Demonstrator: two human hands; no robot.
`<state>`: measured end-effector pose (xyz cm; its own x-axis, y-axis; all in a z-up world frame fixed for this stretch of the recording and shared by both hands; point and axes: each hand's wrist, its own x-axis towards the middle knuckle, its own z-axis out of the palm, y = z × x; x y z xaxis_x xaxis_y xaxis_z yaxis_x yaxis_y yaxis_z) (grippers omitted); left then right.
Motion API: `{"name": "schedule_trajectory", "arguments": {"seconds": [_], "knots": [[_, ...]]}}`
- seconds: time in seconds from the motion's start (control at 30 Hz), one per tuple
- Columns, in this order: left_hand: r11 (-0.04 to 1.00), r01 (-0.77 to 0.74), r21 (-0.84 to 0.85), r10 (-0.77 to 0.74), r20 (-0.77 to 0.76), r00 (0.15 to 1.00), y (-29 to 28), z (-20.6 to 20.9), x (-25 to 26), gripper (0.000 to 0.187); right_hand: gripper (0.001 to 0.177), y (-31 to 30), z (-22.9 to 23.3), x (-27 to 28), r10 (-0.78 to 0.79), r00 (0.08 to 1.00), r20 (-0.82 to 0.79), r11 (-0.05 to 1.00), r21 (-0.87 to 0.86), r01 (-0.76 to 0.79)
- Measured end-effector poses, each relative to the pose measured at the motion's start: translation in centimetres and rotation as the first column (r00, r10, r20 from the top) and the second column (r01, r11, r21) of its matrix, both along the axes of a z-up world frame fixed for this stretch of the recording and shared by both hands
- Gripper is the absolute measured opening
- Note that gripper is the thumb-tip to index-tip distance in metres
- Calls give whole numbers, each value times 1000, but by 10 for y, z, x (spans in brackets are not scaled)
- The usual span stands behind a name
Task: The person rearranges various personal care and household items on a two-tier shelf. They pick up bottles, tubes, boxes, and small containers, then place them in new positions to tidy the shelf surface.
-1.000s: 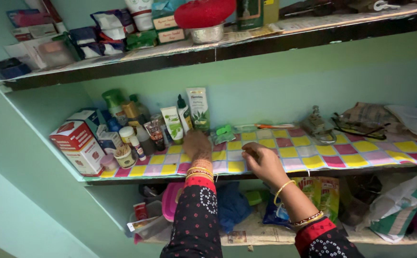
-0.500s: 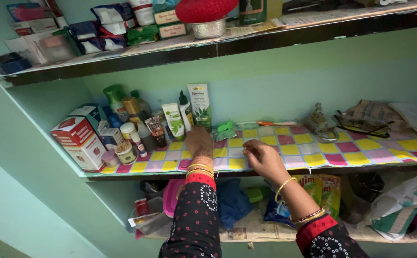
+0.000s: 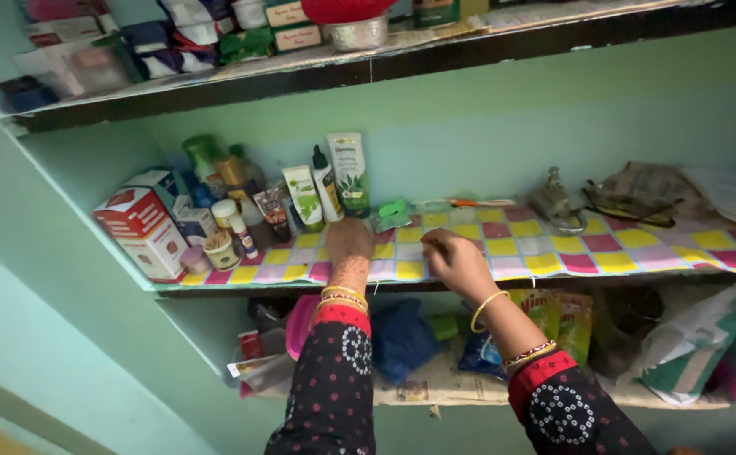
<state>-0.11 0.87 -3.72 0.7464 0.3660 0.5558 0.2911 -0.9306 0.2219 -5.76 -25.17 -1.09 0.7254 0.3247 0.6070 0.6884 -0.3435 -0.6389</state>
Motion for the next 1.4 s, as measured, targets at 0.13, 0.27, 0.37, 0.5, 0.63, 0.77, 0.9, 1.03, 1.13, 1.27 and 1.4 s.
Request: {"name": "schedule_trajectory", "arguments": {"seconds": [0.13, 0.27, 0.37, 0.5, 0.63, 0.77, 0.9, 1.03, 1.13, 1.27, 1.4], "knots": [[988, 64, -141, -83, -131, 988, -18, 13, -31, 53, 34, 0, -6, 14, 22, 999, -30, 944, 331, -11], [993, 80, -91, -86, -58, 995, -47, 21, -66, 54, 37, -2, -14, 24, 129, 991, -20, 840, 534, -99], [980, 107, -169, -135, -164, 977, -85, 35, -100, 56, 34, -1, -18, 28, 148, 989, 12, 821, 555, -130], [876, 471, -105, -462, 100, 881, -146, 27, -173, 40, 32, -1, -22, 32, 130, 991, 14, 838, 532, -117], [819, 573, 4, -523, 415, 744, -163, -33, -229, 41, 29, -1, -24, 34, 120, 992, -25, 867, 489, -93], [812, 516, -272, -379, 427, 821, -133, -141, -259, 35, 27, 0, -23, 34, 116, 990, -77, 906, 417, -74], [818, 428, -385, -264, 410, 873, -56, -251, -292, 27, 30, 0, -20, 33, 24, 1000, 17, 986, 163, -26], [865, 305, -399, -120, 425, 897, 45, -294, -326, 27, 32, 7, -10, 30, -49, 997, 55, 974, -219, 60], [861, 215, -460, -14, 402, 915, 96, -290, -338, 27, 31, 29, 9, 33, -197, 979, -44, 816, -561, 139], [840, 160, -518, 59, 381, 923, 115, -270, -355, 26, 42, 109, 18, 27, 63, 997, 41, 692, -722, -14], [824, 139, -549, 88, 366, 926, 146, -269, -375, 25, 53, 181, 18, -26, 95, 988, 118, 787, -617, -2]]}}
